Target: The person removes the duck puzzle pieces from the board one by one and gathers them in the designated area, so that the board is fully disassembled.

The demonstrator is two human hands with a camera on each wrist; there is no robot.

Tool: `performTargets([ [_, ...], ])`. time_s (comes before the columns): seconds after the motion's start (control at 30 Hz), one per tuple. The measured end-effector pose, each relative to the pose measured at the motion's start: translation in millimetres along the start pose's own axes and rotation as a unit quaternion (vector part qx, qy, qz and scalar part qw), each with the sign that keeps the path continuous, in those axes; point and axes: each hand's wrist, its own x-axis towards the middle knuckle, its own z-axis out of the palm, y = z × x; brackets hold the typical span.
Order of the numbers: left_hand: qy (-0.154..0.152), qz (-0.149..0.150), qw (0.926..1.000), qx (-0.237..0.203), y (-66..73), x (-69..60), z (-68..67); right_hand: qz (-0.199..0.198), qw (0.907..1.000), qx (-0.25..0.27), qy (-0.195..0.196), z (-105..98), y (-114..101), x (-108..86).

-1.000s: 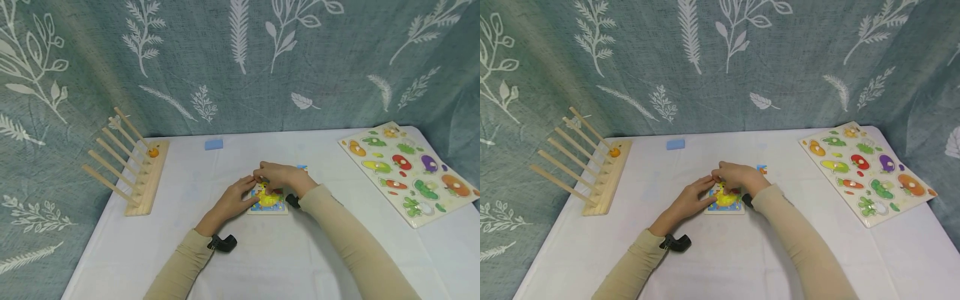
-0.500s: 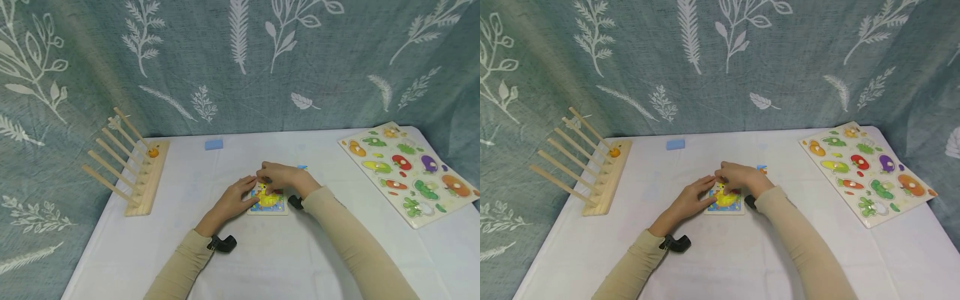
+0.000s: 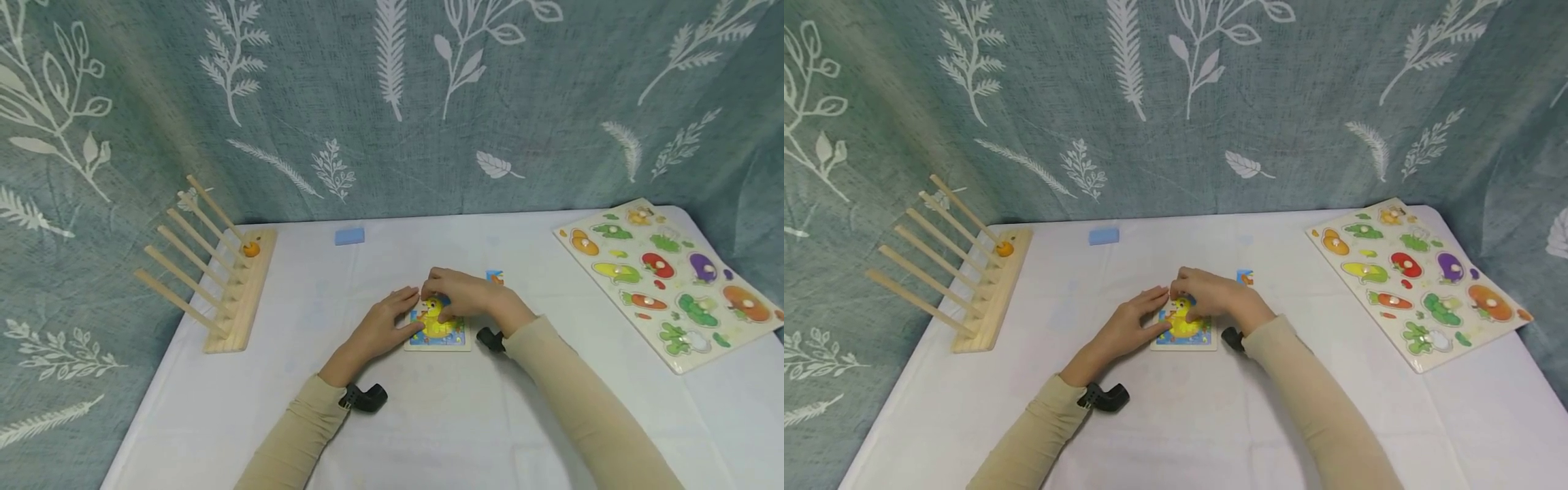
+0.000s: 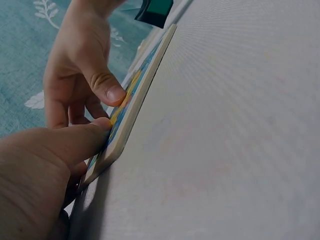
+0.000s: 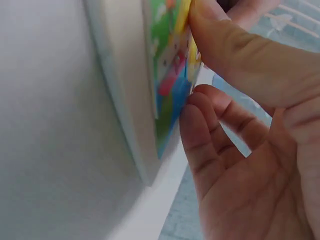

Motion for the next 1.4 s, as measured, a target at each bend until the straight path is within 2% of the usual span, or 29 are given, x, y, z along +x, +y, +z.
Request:
performTargets([
  [0.3,-0.004,-0.004,1.0000,-0.007,-0.5,0.0,0.0,0.014,0.9980,-0.043,-0.044,-9.1,-5.8,10.7],
  [0.63,-0.006,0.006,1.0000,-0.002,-0.5,1.7,1.8,0.028,0.9956,-0.061,-0.065,-12.8,-7.5,16.0],
  [0.77,-0.011,0.001,0.9999,0.005,-1.4,2.0,1.4,0.025,0.9978,-0.034,-0.050,-10.2,-1.8,13.2],
  [1.0,-0.001,-0.010,0.9999,-0.007,-2.4,1.3,1.4,0.002,0.9985,0.050,-0.023,-4.5,2.4,9.0],
  [1.2,0.009,-0.014,0.9998,-0.012,-3.2,0.5,2.5,-0.016,0.9980,0.055,-0.027,-2.3,-0.4,9.5],
  [1.4,0.010,-0.005,0.9999,-0.010,-2.9,1.7,2.5,-0.007,0.9984,0.045,-0.034,-3.8,-4.3,12.1],
])
